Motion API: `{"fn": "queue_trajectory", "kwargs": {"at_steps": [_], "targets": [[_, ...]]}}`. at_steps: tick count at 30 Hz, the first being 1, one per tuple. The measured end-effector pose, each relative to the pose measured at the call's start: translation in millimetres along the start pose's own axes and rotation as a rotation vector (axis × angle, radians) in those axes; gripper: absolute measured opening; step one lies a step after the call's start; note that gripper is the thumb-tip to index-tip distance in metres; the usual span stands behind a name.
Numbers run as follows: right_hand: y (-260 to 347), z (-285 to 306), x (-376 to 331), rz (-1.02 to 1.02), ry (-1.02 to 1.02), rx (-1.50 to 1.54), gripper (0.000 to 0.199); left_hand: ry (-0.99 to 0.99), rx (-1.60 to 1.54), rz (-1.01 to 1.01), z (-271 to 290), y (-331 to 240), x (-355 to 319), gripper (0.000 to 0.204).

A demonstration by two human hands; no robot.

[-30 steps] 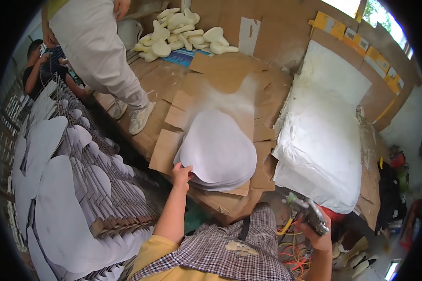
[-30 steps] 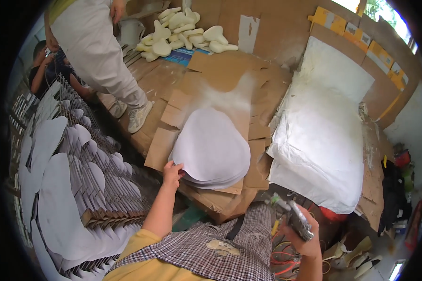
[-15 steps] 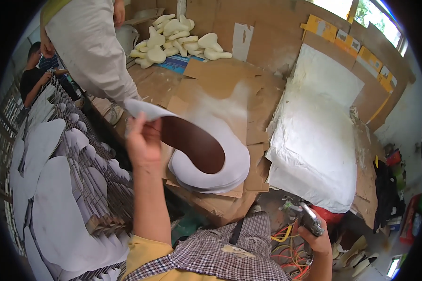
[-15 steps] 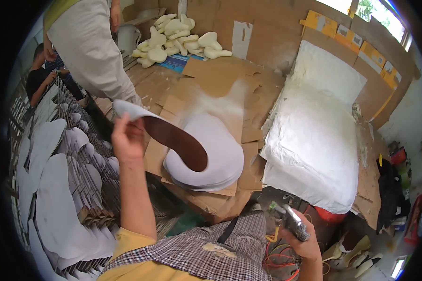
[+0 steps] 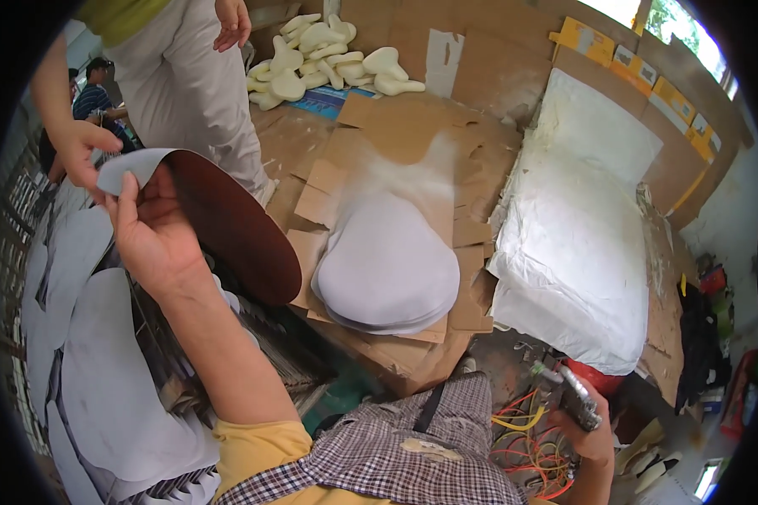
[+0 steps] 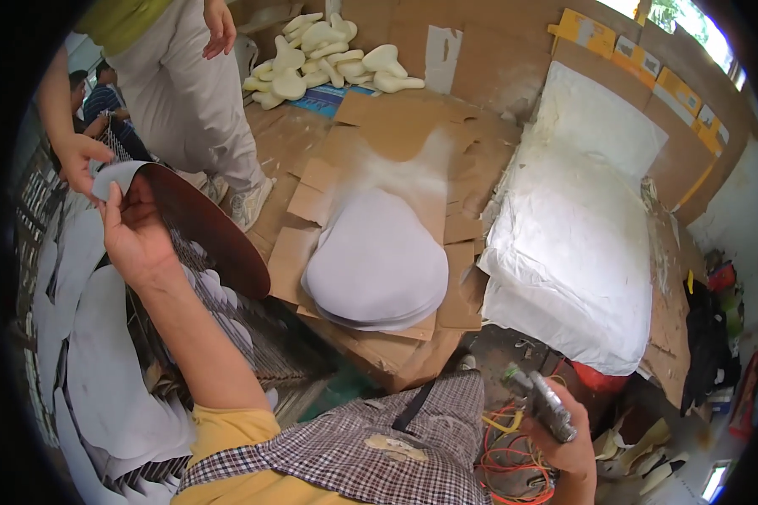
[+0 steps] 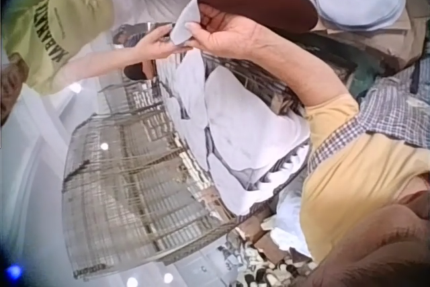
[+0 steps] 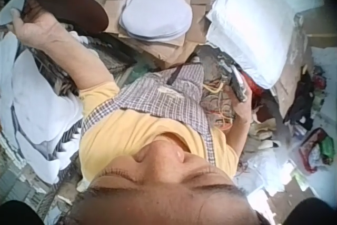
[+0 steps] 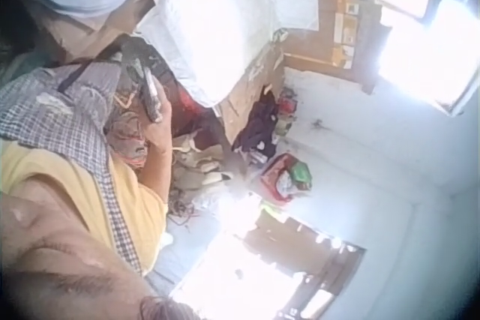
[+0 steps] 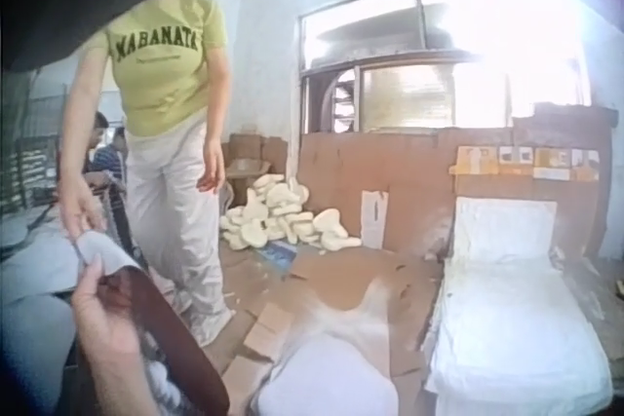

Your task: Applying adhesive to foam components using a spray gun and organizing them in a manufacturing workshop.

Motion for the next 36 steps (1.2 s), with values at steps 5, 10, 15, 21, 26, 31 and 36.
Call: {"fn": "queue_trajectory", "kwargs": {"at_steps": [5,10,15,21,26,31,36], "targets": [[-12.4,-34.0,7.6,0.008,0.242,0.118,0.058,-0.019,0.050,-0.087,0.7,-9.1,1.9,0.037],[-7.8,-62.9,36.6,0.053,0.183,0.208,0.059,-0.061,0.144,-0.116,5.3,-4.6,-19.3,0.033],[-5.5,-47.7,47.1,0.162,-0.079,0.164,0.053,-0.116,0.185,0.240,44.3,52.7,-74.3,0.020],[-15.6,-11.5,17.5,0.120,-0.209,0.012,0.051,-0.226,0.357,0.552,126.0,112.5,-142.6,0.025],[-21.2,-10.9,0.5,-0.006,-0.051,0.089,0.057,-0.244,0.595,0.730,191.0,160.1,-176.0,0.020],[-12.9,-23.4,31.1,0.166,0.032,0.015,0.056,-0.088,0.913,0.926,233.4,203.8,-202.1,0.023],[-1.5,-24.0,47.3,0.187,-0.032,0.214,0.055,0.286,1.496,0.731,257.1,234.5,-218.1,0.035]]}}
Point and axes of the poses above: each hand's wrist, its own x-axis towards the middle knuckle, its own z-axis out of the back of the hand, y = z × x, the point moved 3 cm from there along x, towards the middle knuckle, and after that the axes turned 5 degrees about x, right-handed, at the moved point
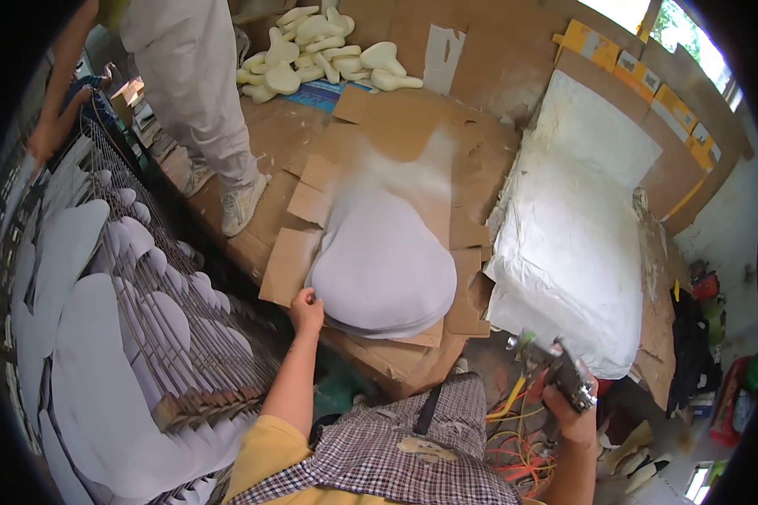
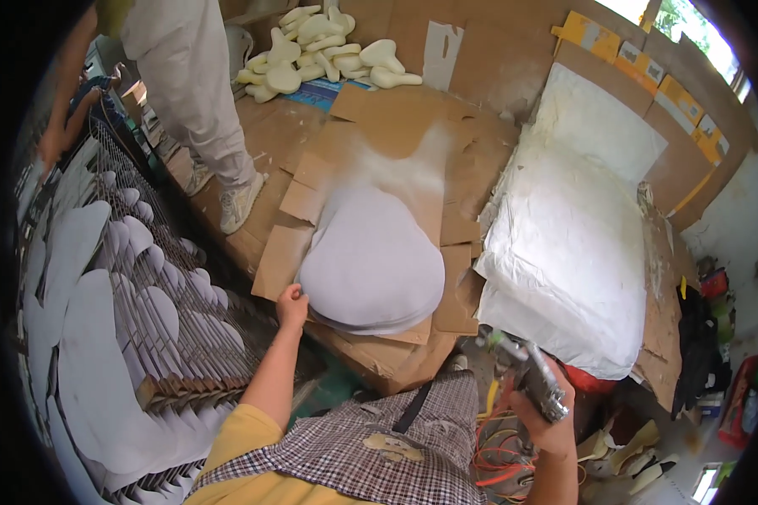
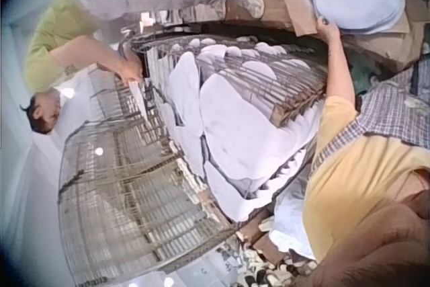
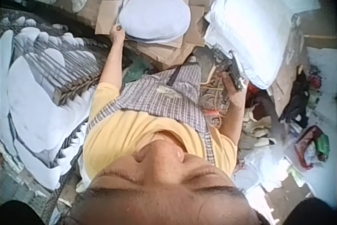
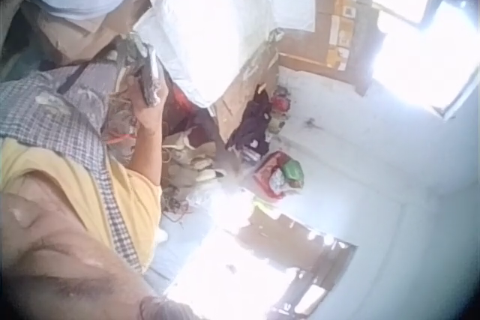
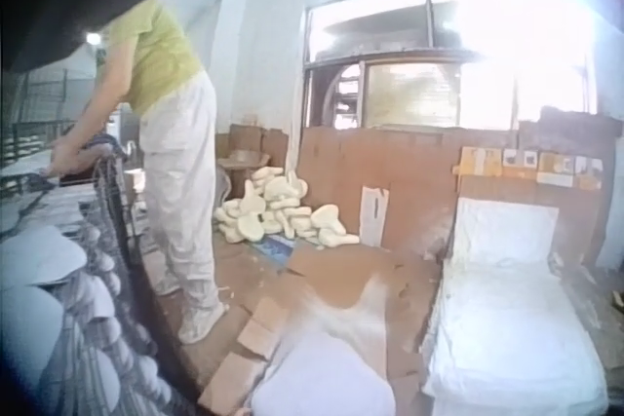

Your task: Applying adhesive to foam components using a spray gun and organizing them in a manufacturing workshop.

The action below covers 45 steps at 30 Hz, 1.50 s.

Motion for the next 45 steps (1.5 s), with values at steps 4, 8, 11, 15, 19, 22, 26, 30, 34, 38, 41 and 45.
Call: {"fn": "queue_trajectory", "kwargs": {"at_steps": [4,8,11,15,19,22,26,30,34,38,41,45], "targets": [[-9.5,9.4,-16.2,-0.219,0.167,-0.180,0.052,-0.001,0.295,-0.079,-6.3,-7.7,-3.9,0.041],[-8.0,3.9,2.5,-0.123,0.117,-0.188,0.053,-0.026,0.379,-0.117,-2.8,-24.7,-8.2,0.034],[-3.4,-8.2,19.4,-0.038,0.042,-0.103,0.054,-0.022,0.432,-0.132,4.4,-33.4,-8.1,0.026],[-12.6,-8.3,2.8,-0.104,0.235,-0.092,0.055,0.074,0.479,-0.068,9.6,-39.7,-5.0,0.008],[-18.2,10.4,-17.7,-0.120,0.111,-0.131,0.057,0.006,0.476,-0.059,6.3,-35.7,-0.6,0.005],[-10.7,26.7,-25.9,-0.163,-0.058,-0.124,0.060,-0.004,0.404,-0.073,3.4,-38.9,-0.9,0.006],[-27.5,27.6,-43.4,-0.187,0.153,-0.100,0.059,0.062,-0.063,-0.008,-4.8,-31.6,2.8,0.006],[-22.4,13.0,-33.5,-0.064,0.033,-0.012,0.056,0.183,-0.466,0.313,-14.5,-20.2,-3.7,0.016],[-34.2,28.0,-37.6,0.001,-0.034,0.031,0.057,0.024,-0.845,0.499,-15.4,-26.5,-20.9,0.034],[-36.7,20.6,-54.8,-0.095,0.177,-0.019,0.059,0.180,-0.758,0.460,-16.5,-17.5,-23.7,0.050],[-36.1,26.9,-55.8,-0.071,0.071,-0.043,0.055,0.278,-0.755,0.412,-20.9,-26.2,-26.9,0.057],[-32.5,36.3,-53.8,-0.093,-0.052,-0.033,0.053,0.354,-1.065,0.265,-10.3,-99.3,-33.4,0.054]]}}
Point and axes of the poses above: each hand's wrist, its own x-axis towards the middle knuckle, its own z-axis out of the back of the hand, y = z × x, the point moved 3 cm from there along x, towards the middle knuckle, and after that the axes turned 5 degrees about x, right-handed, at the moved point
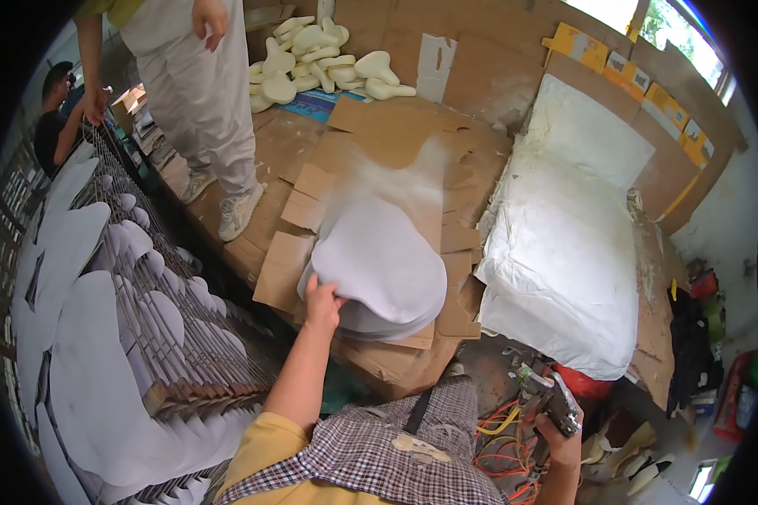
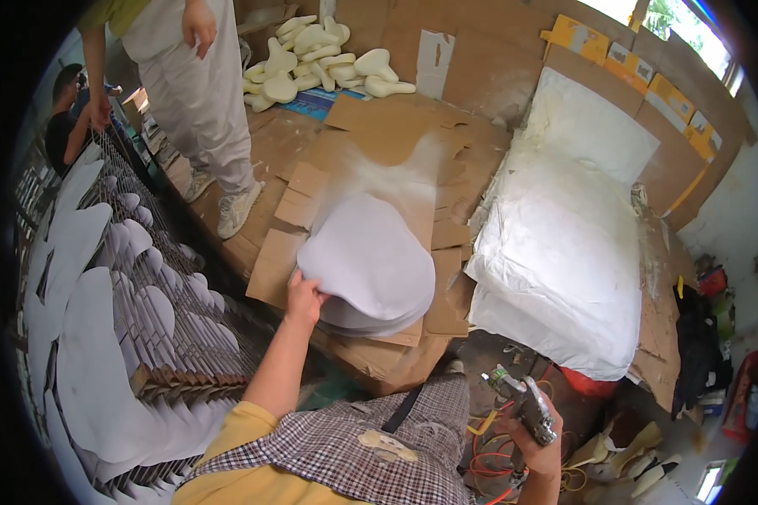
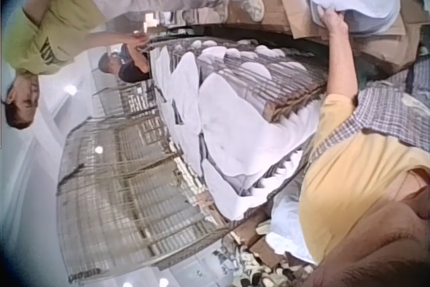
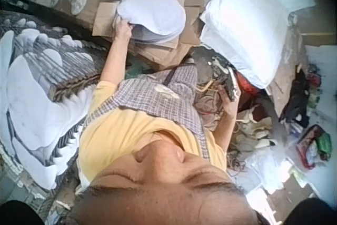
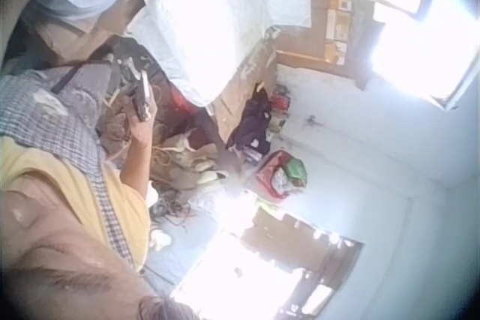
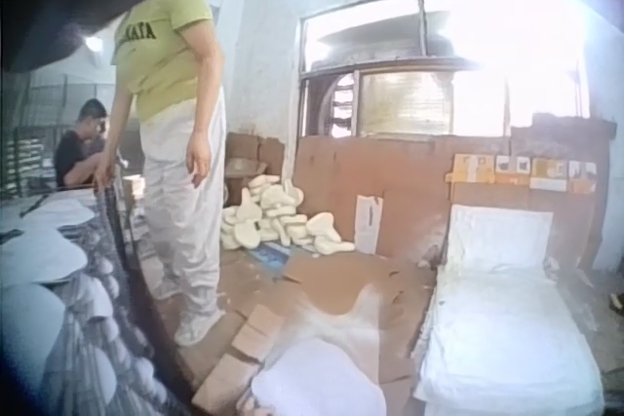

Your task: Applying adhesive to foam components using a spray gun and organizing them in a manufacturing workshop.

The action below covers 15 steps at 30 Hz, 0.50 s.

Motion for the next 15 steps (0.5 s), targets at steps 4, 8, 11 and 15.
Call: {"fn": "queue_trajectory", "kwargs": {"at_steps": [4,8,11,15], "targets": [[-0.3,-6.3,-2.4,0.047,0.040,0.022,0.056,0.158,-0.226,-0.238,-67.7,-98.2,-21.0,0.041],[0.2,-1.9,-2.5,-0.030,0.036,0.030,0.059,0.194,-0.386,-0.458,-75.0,-193.6,-49.4,0.032],[-12.6,2.8,-3.6,-0.071,0.113,-0.036,0.059,0.275,-0.458,-0.656,-46.1,-246.0,-66.7,0.031],[11.5,-22.2,7.3,-0.052,0.138,-0.032,0.061,0.051,-0.414,-0.780,-20.6,-279.2,-88.6,0.029]]}}
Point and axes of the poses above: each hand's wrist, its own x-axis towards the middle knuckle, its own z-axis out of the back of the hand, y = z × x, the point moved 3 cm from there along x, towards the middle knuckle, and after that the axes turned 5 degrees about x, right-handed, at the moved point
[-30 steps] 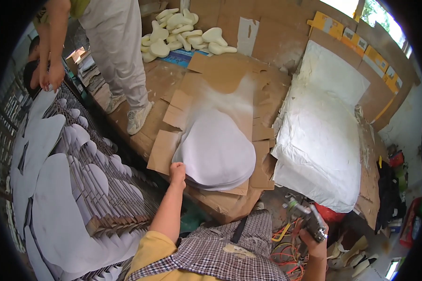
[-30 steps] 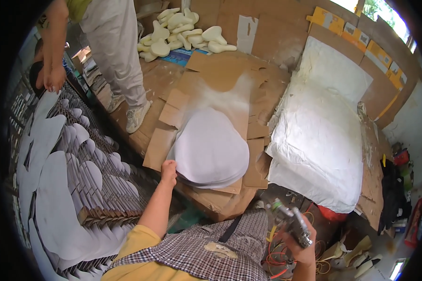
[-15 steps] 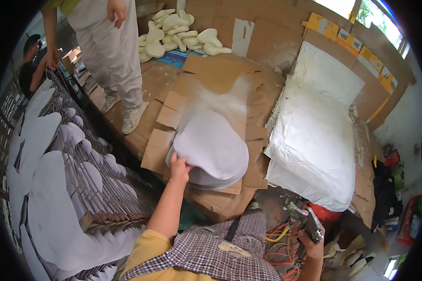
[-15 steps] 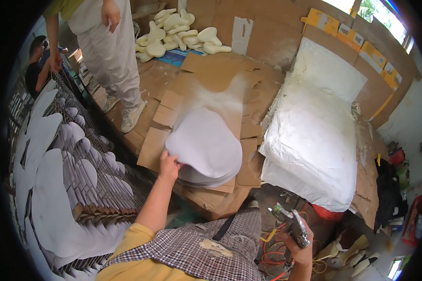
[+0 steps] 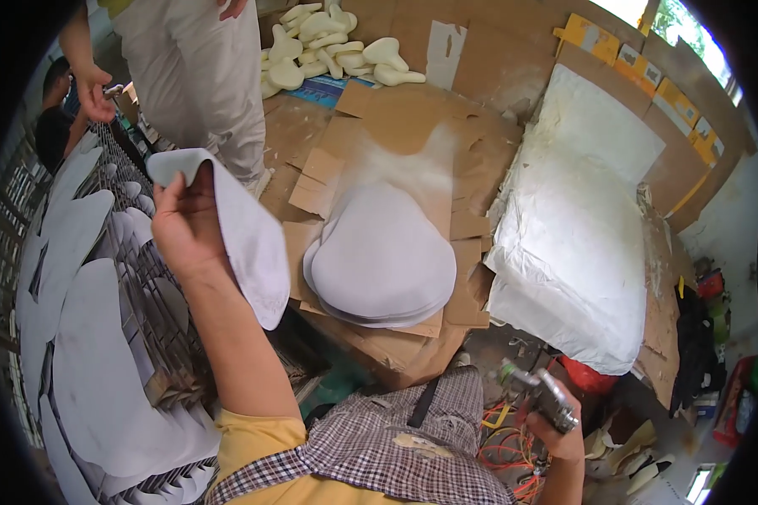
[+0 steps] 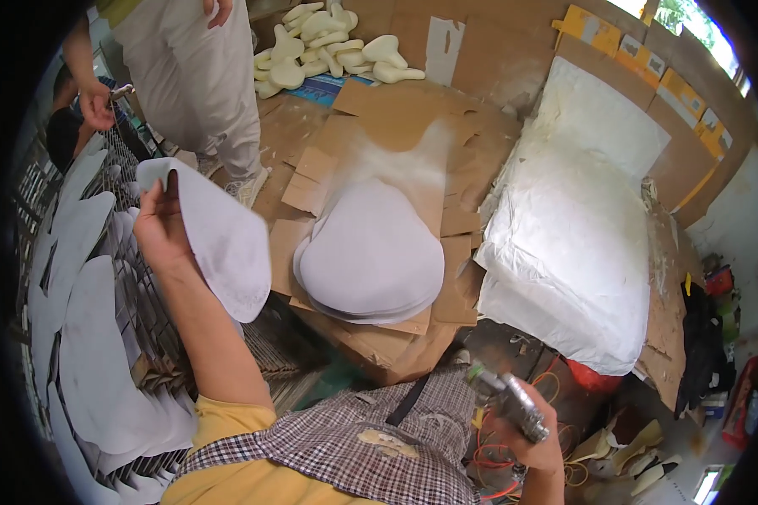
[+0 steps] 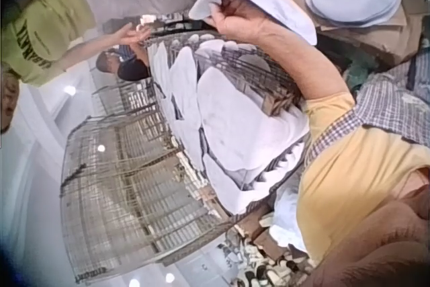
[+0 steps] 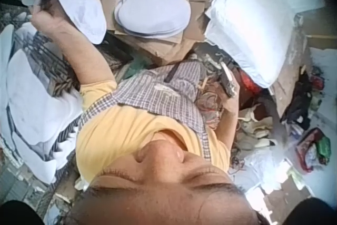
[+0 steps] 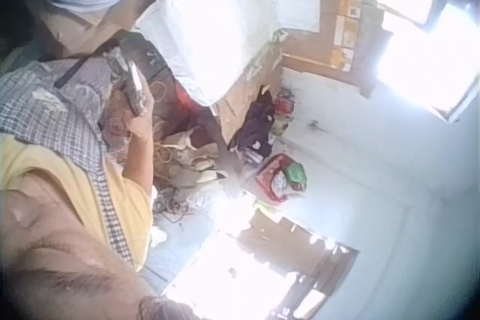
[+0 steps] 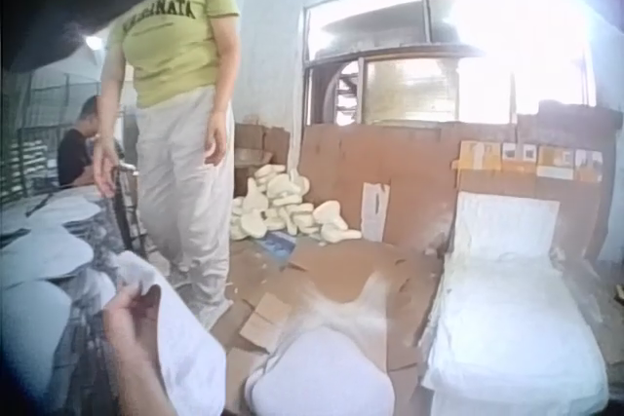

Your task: Applying adhesive to foam components using a spray gun and organizing them in a manufacturing workshop.

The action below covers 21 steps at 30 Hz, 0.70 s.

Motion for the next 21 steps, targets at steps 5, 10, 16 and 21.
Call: {"fn": "queue_trajectory", "kwargs": {"at_steps": [5,10,16,21], "targets": [[17.1,12.0,2.0,0.079,-0.180,-0.101,0.057,-0.069,-0.081,-0.080,9.4,-21.5,1.5,0.023],[14.9,6.9,-8.4,-0.049,-0.055,-0.095,0.057,-0.051,-0.074,-0.170,-1.9,-33.5,-9.1,0.034],[4.4,-23.9,16.7,-0.065,0.168,-0.050,0.056,-0.051,0.018,-0.251,-5.7,-30.0,-23.2,0.041],[10.1,-40.4,51.2,0.033,0.111,0.039,0.055,-0.048,0.037,-0.222,14.7,-14.9,-31.1,0.043]]}}
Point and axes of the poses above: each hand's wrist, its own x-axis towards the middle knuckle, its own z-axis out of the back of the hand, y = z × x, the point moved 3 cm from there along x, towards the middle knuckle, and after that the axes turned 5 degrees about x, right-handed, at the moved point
